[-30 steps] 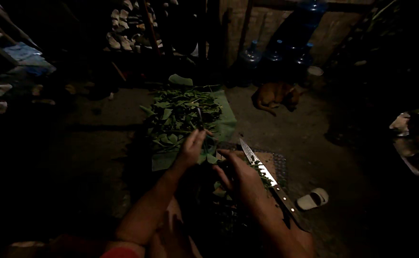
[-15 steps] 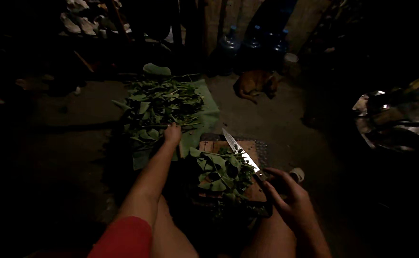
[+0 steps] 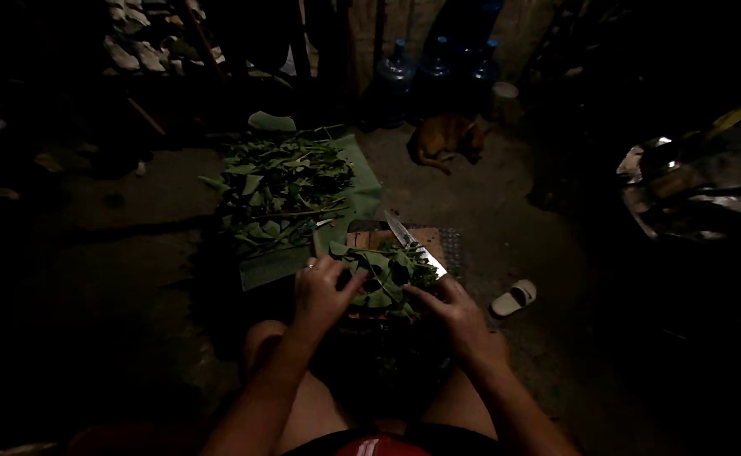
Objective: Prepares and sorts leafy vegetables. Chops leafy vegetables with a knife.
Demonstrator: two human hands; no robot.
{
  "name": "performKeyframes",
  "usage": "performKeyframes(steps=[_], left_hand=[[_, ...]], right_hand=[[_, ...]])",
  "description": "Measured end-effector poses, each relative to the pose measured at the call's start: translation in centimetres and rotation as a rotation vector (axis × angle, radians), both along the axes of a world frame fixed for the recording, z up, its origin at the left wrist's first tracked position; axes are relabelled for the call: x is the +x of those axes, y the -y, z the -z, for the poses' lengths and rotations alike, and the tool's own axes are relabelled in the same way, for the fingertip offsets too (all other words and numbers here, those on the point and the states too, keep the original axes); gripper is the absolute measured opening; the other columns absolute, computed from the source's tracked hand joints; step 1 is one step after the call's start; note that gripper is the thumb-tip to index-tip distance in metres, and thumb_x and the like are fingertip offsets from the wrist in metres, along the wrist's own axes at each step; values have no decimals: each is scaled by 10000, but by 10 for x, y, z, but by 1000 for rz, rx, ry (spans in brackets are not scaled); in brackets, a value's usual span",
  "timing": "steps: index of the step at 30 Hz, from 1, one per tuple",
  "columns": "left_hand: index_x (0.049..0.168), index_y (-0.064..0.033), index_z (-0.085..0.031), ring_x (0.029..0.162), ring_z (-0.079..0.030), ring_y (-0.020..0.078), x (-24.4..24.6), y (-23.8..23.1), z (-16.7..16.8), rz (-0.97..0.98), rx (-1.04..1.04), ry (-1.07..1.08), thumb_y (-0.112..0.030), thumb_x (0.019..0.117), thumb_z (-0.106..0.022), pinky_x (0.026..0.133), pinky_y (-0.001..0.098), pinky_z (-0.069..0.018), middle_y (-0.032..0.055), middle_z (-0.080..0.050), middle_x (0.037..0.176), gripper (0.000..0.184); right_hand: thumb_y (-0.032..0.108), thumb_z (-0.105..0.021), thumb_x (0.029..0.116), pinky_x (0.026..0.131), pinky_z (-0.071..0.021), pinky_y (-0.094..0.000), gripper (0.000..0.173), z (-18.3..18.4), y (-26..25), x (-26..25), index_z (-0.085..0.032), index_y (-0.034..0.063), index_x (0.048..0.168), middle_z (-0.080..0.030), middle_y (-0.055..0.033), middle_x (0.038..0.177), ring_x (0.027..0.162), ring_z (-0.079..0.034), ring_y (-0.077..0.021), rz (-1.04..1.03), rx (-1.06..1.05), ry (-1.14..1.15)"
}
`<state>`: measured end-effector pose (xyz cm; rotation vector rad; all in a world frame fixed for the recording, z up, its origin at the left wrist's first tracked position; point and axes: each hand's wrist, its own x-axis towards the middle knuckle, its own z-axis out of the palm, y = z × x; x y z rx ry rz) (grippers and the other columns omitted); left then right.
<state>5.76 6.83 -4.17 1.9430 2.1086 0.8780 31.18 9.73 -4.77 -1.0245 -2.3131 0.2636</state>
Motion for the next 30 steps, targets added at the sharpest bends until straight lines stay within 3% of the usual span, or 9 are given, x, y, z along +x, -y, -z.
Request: performKeyframes(steps=[4,8,12,14,18,22,26,28,30], left_hand=[[1145,-59,-737,1119,-625,381,41,-11,3,-26,-152,-102,-602,942,-638,974,596,-463,169,-681,1138,588],[1120,-77,-739,1149,-616,354,60,-22,5,-31,-169,-84,-429,997,-634,992,565,-461,151,-673,1146,388],[1065,-62,-745,1115,-628,358,65,-19,-5,-10,-106,-47,-296,1014,-614,965,575,-471,163,-675,1125,273],[1077,-46,-738,1193,-599,379,61,-19,-17,19,-58,-70,-250,1013,-616,989,605,-450,183,-652,1247,245],[1129,-91,-746,1159,-638,354,48,-43,-29,203,142,-276,-182,983,-652,997,597,-466,143,-698,1173,195],[1175,-102,-735,1206,-648,318,50,-70,-14,380,80,-269,-176,1022,-604,1090,592,-433,120,-710,1225,214],[1465,-105,-575,1424,-490,305,58,-59,13,419,-116,-137,-387,1097,-428,1185,591,-317,132,-547,1512,486],[1570,-137,-440,1529,-341,280,58,-53,20,397,-198,-132,-589,1040,-451,1245,596,-199,105,-390,1640,696],[1605,-138,-370,1549,-297,289,58,-50,24,393,-218,-184,-662,972,-537,1247,600,-188,114,-324,1672,838]], right_hand=[[122,-647,946,783,-549,-537,204,11,-11,-9,-758,195,1101,-680,-168,1018,934,-660,-373,-41,146,139],[106,-641,947,816,-546,-536,135,12,-19,-2,-754,139,1012,-686,-165,1042,980,-662,-373,-54,174,168],[169,-638,968,872,-528,-539,139,8,-25,7,-759,149,1032,-684,-155,1182,1065,-647,-368,-77,88,118],[167,-658,962,888,-521,-555,136,4,-29,10,-758,117,1039,-684,-146,1232,1092,-646,-372,-83,51,107],[101,-664,931,867,-522,-540,142,8,-38,2,-738,97,1053,-710,-122,1131,1052,-650,-359,-86,40,153],[167,-666,948,914,-506,-536,158,7,-37,-9,-743,89,1061,-709,-130,1060,1057,-643,-348,-33,-76,122],[187,-652,967,960,-502,-545,225,2,-32,4,-758,103,1147,-712,-136,1143,1107,-643,-349,4,-158,28],[190,-653,973,958,-511,-542,229,-3,-28,22,-752,114,1165,-704,-141,1155,1112,-639,-351,57,-154,4],[220,-651,979,960,-510,-561,258,-4,-25,37,-736,94,1188,-685,-169,1188,1133,-630,-375,132,-181,47]])
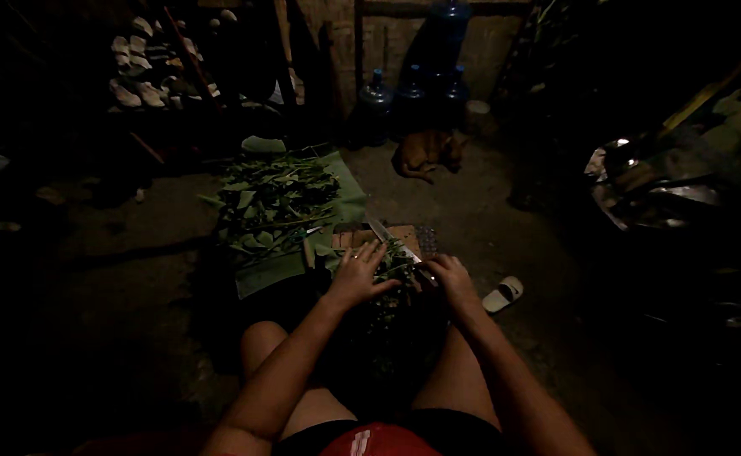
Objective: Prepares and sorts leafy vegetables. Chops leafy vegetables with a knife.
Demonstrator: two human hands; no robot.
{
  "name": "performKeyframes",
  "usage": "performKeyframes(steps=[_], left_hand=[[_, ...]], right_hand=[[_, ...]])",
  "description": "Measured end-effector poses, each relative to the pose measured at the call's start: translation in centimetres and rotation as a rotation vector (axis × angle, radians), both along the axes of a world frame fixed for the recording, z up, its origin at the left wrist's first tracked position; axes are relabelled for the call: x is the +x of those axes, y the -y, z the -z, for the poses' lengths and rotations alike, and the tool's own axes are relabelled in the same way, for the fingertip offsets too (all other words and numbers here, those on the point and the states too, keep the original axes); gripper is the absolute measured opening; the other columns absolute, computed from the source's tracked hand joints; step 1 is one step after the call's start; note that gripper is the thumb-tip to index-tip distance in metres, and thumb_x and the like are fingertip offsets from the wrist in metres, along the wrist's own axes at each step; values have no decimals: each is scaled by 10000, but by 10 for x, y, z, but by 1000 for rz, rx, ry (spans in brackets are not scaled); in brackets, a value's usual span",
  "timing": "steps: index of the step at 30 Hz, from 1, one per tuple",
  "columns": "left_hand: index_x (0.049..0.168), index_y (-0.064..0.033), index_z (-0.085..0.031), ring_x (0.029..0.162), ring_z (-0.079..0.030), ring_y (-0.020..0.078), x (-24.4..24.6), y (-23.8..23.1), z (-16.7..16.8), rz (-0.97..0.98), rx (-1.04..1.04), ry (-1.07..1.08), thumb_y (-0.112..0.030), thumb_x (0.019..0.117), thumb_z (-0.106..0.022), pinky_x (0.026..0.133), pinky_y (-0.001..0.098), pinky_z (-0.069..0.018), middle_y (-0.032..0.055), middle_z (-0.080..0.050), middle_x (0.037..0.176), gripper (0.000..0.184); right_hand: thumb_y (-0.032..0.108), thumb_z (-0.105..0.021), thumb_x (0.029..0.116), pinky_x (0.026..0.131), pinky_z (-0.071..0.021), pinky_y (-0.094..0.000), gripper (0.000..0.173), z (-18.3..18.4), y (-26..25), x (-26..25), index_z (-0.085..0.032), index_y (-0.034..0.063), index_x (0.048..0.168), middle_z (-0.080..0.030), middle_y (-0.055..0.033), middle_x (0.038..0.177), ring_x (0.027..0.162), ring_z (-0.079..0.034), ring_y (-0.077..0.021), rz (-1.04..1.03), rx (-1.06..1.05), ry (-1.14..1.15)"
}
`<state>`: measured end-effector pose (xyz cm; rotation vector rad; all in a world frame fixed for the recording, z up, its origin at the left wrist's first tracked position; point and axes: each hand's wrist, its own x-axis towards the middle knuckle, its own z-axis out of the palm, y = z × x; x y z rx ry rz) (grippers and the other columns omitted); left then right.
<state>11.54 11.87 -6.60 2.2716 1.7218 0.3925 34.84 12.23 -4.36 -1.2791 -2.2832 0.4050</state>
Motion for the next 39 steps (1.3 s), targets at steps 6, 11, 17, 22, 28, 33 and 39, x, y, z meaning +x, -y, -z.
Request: performKeyframes(steps=[6,11,17,22,28,33,39], left_hand=[[1482,-91,-554,1393,-523,320,-2,-7,5,58,164,31,-327,1068,-533,1169,581,-340,140,-550,1510,477],[1400,-151,-652,1283,-598,311,-4,-8,6,45,188,86,-111,1021,-565,1097,567,-422,112,-651,1371,391],[1453,-140,-591,1372,-513,353,-6,-2,2,81,107,6,-233,1063,-499,1121,614,-365,136,-518,1526,412],[1309,-91,-697,1255,-597,375,7,1,8,14,237,9,-277,1079,-461,1061,623,-400,147,-637,1391,378],[1286,-151,-723,1248,-612,316,19,1,0,-158,157,123,-241,1048,-572,1078,584,-405,88,-689,1314,296],[1306,-144,-715,1281,-607,316,22,3,3,-155,146,139,-112,1009,-596,1145,570,-381,117,-676,1338,321],[1298,-69,-699,1307,-595,325,26,2,9,-78,197,89,-123,1032,-526,1110,571,-404,130,-642,1402,322]], right_hand=[[174,-637,970,991,-492,-562,496,-3,2,2,-557,129,1458,-551,-255,1368,1210,-570,-437,100,-233,206],[232,-625,997,993,-502,-545,562,-3,-6,0,-465,154,1530,-548,-261,1375,1209,-590,-428,153,-300,280],[222,-494,1057,1002,-501,-570,546,-29,3,20,-366,164,1584,-523,-254,1421,1209,-608,-417,185,-423,254],[212,-348,1104,1022,-481,-481,479,-37,20,27,-362,93,1567,-561,-220,1402,1204,-610,-313,29,-553,-50],[303,-320,1126,955,-513,-463,490,-11,22,12,-351,117,1579,-616,-211,1302,1075,-654,-290,-21,-668,-44],[330,-278,1133,1064,-459,-490,498,-11,19,14,-396,91,1553,-586,-213,1383,1235,-606,-304,22,-717,-76],[296,-312,1129,896,-539,-483,501,-19,27,20,-280,145,1605,-647,-228,1208,976,-681,-309,45,-642,-25]])
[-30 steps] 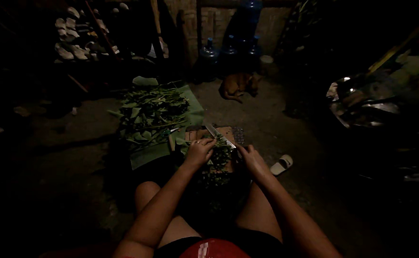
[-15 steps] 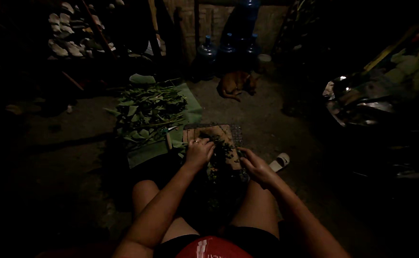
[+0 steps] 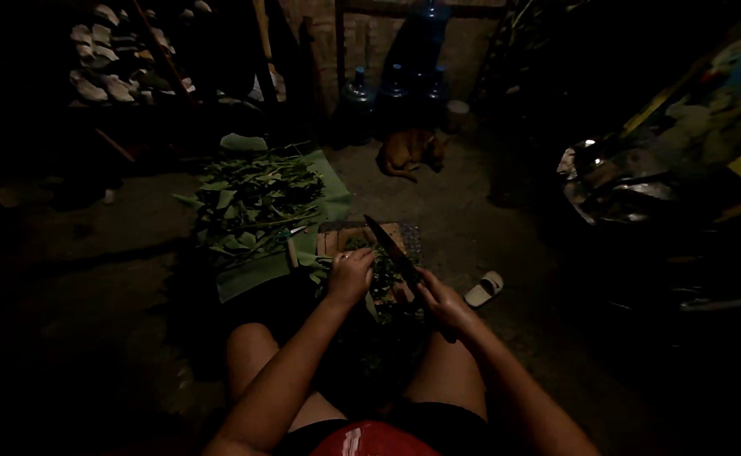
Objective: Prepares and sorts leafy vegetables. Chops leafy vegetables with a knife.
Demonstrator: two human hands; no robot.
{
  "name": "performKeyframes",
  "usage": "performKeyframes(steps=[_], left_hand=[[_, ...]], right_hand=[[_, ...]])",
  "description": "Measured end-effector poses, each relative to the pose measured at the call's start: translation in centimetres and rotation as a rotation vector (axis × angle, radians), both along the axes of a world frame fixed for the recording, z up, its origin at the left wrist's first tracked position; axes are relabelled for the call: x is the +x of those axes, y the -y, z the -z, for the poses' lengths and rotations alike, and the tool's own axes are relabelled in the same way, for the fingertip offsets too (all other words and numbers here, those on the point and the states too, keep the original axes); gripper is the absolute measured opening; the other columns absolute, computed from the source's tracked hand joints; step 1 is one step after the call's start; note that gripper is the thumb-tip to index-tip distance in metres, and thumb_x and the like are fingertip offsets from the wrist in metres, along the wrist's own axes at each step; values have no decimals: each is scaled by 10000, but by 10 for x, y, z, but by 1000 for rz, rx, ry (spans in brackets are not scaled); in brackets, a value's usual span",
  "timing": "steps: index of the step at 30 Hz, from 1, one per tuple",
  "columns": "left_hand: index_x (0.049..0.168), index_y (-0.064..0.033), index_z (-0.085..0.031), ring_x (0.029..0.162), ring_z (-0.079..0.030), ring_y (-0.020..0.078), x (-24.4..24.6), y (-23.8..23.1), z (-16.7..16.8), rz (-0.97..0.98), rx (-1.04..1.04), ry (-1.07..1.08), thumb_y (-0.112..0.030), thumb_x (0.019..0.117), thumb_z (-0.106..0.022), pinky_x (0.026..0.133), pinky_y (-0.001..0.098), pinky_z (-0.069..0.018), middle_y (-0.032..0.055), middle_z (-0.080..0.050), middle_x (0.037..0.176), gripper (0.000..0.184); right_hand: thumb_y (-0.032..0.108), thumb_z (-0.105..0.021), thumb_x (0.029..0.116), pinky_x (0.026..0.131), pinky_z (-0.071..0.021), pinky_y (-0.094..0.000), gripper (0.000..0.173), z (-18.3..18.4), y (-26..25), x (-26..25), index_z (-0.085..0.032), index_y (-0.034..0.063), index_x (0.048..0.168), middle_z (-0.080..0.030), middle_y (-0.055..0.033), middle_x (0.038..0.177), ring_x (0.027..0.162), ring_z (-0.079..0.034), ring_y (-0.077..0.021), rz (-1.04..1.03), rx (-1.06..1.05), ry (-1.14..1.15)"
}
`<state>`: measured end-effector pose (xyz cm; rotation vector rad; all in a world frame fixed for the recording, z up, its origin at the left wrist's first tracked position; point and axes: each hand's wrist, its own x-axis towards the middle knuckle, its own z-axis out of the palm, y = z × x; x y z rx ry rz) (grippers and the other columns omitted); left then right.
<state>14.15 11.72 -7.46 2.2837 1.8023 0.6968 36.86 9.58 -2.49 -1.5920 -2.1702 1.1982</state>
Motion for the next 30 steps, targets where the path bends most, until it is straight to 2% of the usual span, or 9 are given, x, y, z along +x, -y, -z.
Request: performKeyframes(steps=[3,6,8,12,15,16,19,21,30], left_hand=[[1259,-75,-724,1296,-610,291,-1,1,5,-18,35,10,-249,1069,-480,1122,559,-398,104,-671,1369,355],[1215,-70,-739,1277,-622,304,2,-1,5,-34,23,3,-233,1070,-497,1135,560,-388,124,-692,1322,325],[1211,-50,-733,1283,-614,333,4,0,0,-37,-13,21,-196,1063,-509,1144,570,-373,156,-685,1322,306],[1199,-51,-738,1270,-619,346,1,1,-1,-42,-17,59,-154,1040,-540,1131,580,-387,148,-689,1314,274],[1233,-81,-731,1261,-626,325,2,2,-2,-51,-7,80,-143,1039,-544,1132,571,-387,120,-699,1302,277],[1263,-93,-722,1263,-627,320,2,2,-1,-58,-9,84,-151,1045,-543,1136,566,-384,116,-702,1300,287],[1320,-137,-699,1286,-615,286,1,0,3,-85,-43,74,-187,1058,-530,1155,535,-376,89,-694,1324,316],[1303,-150,-714,1302,-599,283,0,0,4,-84,-63,69,-170,1047,-542,1157,534,-370,78,-681,1348,310],[1257,-161,-740,1286,-606,279,1,-1,12,-97,-23,63,-165,1032,-562,1126,538,-402,58,-690,1330,287]], right_hand=[[365,-334,1119,940,-518,-513,521,0,6,-1,-325,146,1591,-649,-218,1237,1051,-670,-329,0,2,71],[395,-441,1084,1065,-472,-496,554,3,7,0,-400,112,1558,-589,-174,1394,1231,-615,-295,37,25,81],[387,-529,1051,1056,-480,-474,554,2,8,2,-456,70,1500,-567,-182,1403,1223,-611,-284,60,29,40],[291,-644,1002,968,-533,-433,585,-4,11,7,-404,52,1480,-582,-198,1323,1122,-641,-269,58,-21,-76],[300,-563,1055,728,-587,-427,549,-16,19,9,-330,154,1531,-663,-155,1079,813,-695,-246,49,-56,25],[301,-538,1065,717,-582,-450,545,-18,22,9,-319,186,1551,-671,-157,1058,793,-692,-266,54,-37,66],[243,-469,1081,883,-542,-561,594,-20,32,11,-231,244,1626,-673,-167,1212,1007,-692,-338,37,80,172],[195,-433,1089,982,-513,-565,630,-22,38,13,-158,247,1653,-624,-174,1355,1147,-664,-350,18,117,218],[174,-403,1084,819,-549,-555,665,-10,65,4,-114,367,1651,-686,-188,1089,928,-692,-387,-22,226,546]])
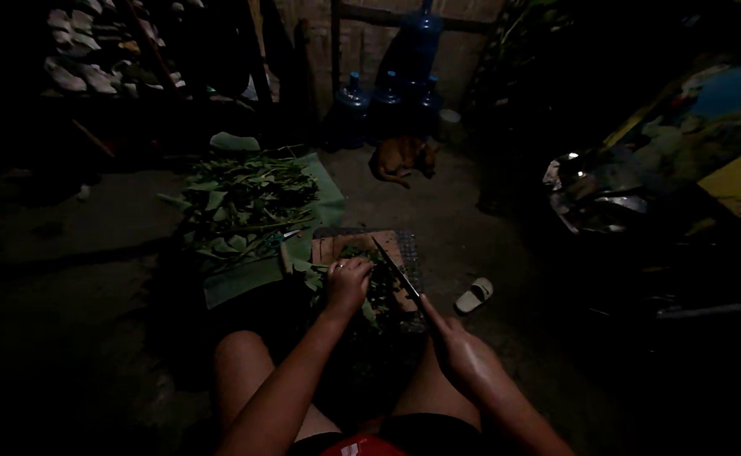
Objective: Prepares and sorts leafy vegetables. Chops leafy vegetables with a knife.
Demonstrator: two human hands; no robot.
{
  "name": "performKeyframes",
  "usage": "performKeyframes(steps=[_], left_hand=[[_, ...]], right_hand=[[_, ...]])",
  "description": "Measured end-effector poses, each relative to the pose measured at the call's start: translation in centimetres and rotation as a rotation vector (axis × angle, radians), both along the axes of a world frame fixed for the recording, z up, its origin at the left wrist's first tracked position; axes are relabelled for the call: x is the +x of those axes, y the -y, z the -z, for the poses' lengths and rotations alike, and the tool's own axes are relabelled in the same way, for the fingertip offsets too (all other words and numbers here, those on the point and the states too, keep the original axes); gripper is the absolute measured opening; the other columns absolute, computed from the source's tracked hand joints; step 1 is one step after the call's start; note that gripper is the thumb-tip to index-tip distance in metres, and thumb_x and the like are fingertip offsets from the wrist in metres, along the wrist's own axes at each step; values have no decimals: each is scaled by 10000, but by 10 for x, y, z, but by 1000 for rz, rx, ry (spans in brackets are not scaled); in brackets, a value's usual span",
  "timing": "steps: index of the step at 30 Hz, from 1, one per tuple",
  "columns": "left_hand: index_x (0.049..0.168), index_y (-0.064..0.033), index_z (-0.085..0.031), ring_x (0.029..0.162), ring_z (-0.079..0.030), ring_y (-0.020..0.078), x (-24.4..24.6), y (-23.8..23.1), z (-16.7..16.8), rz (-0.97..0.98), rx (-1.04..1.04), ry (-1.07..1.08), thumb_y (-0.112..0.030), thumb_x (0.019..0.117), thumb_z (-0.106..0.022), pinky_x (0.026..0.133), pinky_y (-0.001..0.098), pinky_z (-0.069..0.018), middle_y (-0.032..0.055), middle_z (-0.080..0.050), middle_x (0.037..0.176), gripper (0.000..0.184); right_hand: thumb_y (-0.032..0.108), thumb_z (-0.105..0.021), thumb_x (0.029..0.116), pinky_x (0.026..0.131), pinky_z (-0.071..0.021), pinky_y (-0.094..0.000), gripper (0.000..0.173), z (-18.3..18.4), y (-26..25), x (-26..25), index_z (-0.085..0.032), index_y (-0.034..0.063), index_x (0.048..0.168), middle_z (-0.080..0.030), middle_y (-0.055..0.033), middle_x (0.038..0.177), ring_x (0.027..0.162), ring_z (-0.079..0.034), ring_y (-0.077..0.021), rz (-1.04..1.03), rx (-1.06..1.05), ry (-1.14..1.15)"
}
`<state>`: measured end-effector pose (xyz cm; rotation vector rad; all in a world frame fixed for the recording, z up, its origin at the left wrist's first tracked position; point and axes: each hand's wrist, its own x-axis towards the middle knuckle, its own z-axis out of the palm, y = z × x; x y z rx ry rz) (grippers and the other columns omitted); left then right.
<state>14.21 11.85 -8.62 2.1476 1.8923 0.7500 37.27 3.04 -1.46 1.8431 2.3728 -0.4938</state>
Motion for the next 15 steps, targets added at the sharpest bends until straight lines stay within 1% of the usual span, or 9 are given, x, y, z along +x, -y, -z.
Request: performKeyframes(steps=[2,3,5,7,8,10,11,13,15], left_hand=[[1246,-163,-744,1285,-606,271,0,-1,0,8,-3,1,-165,1031,-562,1124,533,-406,53,-690,1328,282],[1240,-167,-748,1279,-607,268,-1,-1,1,12,4,5,-163,1028,-565,1119,532,-411,49,-691,1323,280],[1236,-165,-751,1273,-609,273,0,0,3,25,19,9,-146,1017,-584,1101,536,-423,53,-693,1317,276],[1222,-150,-753,1272,-612,282,-1,0,5,32,38,9,-128,1004,-597,1092,546,-429,64,-696,1312,269],[1223,-148,-752,1272,-612,283,-2,-1,4,30,40,8,-123,1002,-597,1090,547,-430,65,-697,1311,271],[1230,-158,-750,1271,-610,275,-3,-1,6,24,38,0,-134,1006,-591,1089,540,-431,56,-694,1314,275],[1224,-158,-752,1266,-612,276,-2,0,7,23,45,-1,-138,1006,-592,1086,541,-434,56,-695,1309,271],[1219,-157,-752,1267,-610,281,1,2,6,14,40,-6,-142,1007,-592,1081,543,-433,55,-696,1307,266],[1225,-159,-750,1272,-605,284,1,3,2,1,15,-7,-136,1003,-599,1086,547,-427,56,-691,1314,270]], right_hand=[[145,-430,1070,743,-584,-524,695,6,1,-5,-114,349,1654,-697,-182,1016,877,-706,-381,-5,1,31],[146,-436,1068,733,-589,-514,707,8,-1,-8,-96,346,1655,-701,-176,1006,871,-709,-373,-3,-19,30],[141,-448,1064,779,-581,-515,741,12,-7,-15,-47,328,1658,-703,-181,1021,883,-709,-369,-3,-71,23],[126,-472,1049,814,-569,-525,773,13,-12,-24,-28,289,1661,-709,-206,1054,878,-714,-382,-6,-92,27],[135,-477,1051,825,-564,-525,785,13,-15,-26,-8,291,1660,-706,-207,1063,877,-712,-381,-1,-107,30],[142,-477,1055,818,-563,-542,781,14,-19,-21,-12,313,1658,-716,-196,1020,869,-712,-381,5,-112,-4],[154,-458,1067,806,-568,-550,758,14,-20,-16,-16,332,1657,-718,-184,1004,870,-711,-377,6,-114,-22],[171,-419,1079,803,-566,-565,733,6,-17,-7,-6,371,1650,-717,-169,999,892,-708,-380,8,-107,-16],[185,-397,1088,813,-552,-567,699,-5,-9,-3,-27,369,1652,-719,-170,1004,901,-706,-388,-2,-82,8]])
